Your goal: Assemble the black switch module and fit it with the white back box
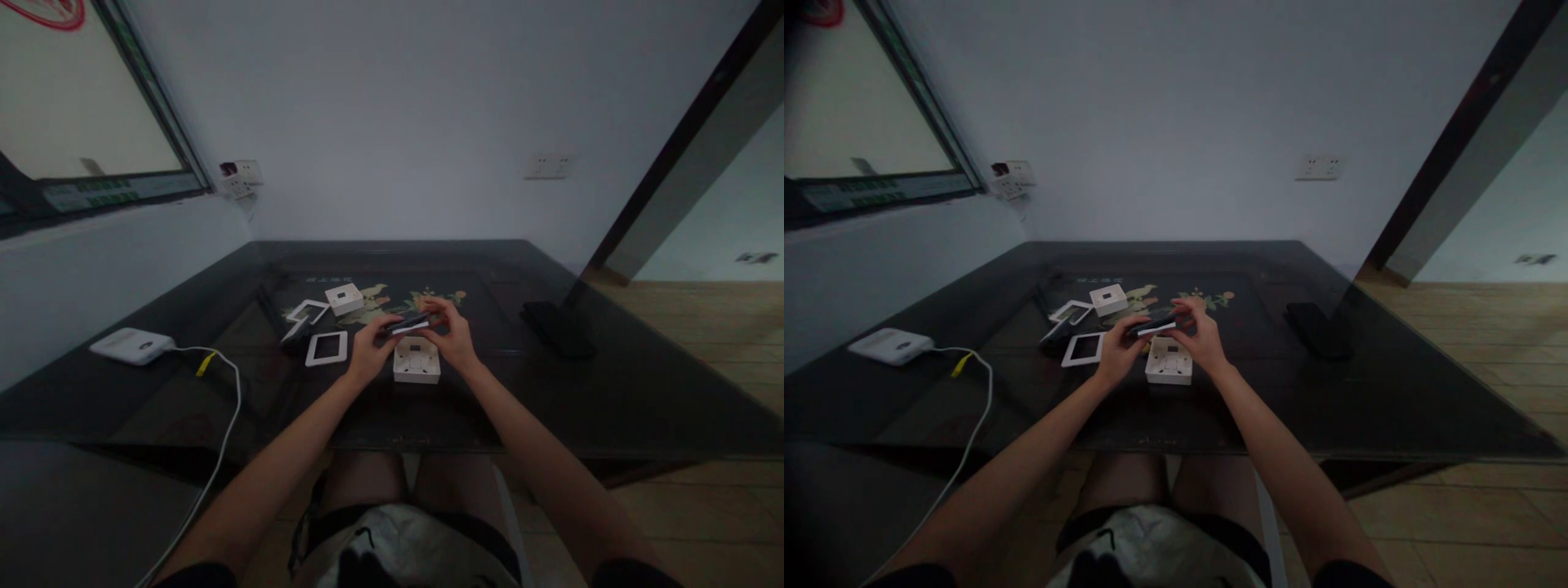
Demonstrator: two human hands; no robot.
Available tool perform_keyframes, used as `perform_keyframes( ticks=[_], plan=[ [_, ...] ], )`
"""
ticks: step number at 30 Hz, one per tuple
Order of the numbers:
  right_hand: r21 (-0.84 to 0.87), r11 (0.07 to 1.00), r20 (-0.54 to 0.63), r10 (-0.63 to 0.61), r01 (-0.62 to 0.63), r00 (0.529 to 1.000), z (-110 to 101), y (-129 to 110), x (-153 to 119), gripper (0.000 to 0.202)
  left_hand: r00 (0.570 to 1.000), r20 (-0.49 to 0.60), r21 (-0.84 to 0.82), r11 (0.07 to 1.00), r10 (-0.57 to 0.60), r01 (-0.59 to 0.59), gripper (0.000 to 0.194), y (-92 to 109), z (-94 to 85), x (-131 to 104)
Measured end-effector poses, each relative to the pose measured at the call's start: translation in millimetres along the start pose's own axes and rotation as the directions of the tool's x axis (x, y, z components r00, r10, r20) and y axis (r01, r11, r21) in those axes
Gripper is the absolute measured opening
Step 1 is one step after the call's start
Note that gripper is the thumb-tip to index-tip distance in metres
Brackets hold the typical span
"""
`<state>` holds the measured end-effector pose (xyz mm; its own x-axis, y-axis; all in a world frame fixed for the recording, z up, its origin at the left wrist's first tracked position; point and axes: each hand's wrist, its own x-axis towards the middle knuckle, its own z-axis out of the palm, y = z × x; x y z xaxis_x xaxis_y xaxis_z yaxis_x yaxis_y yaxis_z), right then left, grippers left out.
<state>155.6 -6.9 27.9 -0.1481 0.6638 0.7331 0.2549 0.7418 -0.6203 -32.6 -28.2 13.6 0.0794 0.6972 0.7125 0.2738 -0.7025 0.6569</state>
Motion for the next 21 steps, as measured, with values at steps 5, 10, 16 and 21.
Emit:
perform_keyframes(
  ticks=[5, 10, 16, 21],
  plan=[
    [-0.155, 0.980, 0.066, -0.113, 0.122, 0.991, -6.8, 0.1, -0.7, 0.024, 0.996, 0.055, -0.074, 0.995, 0.065, -0.061, 0.026, -0.2, -0.4, 0.4],
    [-0.215, 0.957, 0.013, -0.195, 0.194, 0.981, -7.2, -2.0, -2.3, 0.020, 0.994, 0.069, -0.060, 0.995, 0.084, -0.080, 0.034, -2.7, -2.3, 1.0],
    [-0.258, 0.930, 0.029, -0.262, 0.260, 0.965, -8.6, -3.0, -2.4, 0.013, 0.983, 0.115, -0.012, 0.990, 0.144, -0.144, 0.039, 0.8, -5.3, 3.2],
    [-0.290, 0.930, 0.052, -0.219, 0.224, 0.974, -10.0, -2.1, -1.9, 0.010, 0.980, 0.137, -0.050, 0.989, 0.143, -0.137, 0.035, 4.8, -6.5, 5.0]
  ],
)
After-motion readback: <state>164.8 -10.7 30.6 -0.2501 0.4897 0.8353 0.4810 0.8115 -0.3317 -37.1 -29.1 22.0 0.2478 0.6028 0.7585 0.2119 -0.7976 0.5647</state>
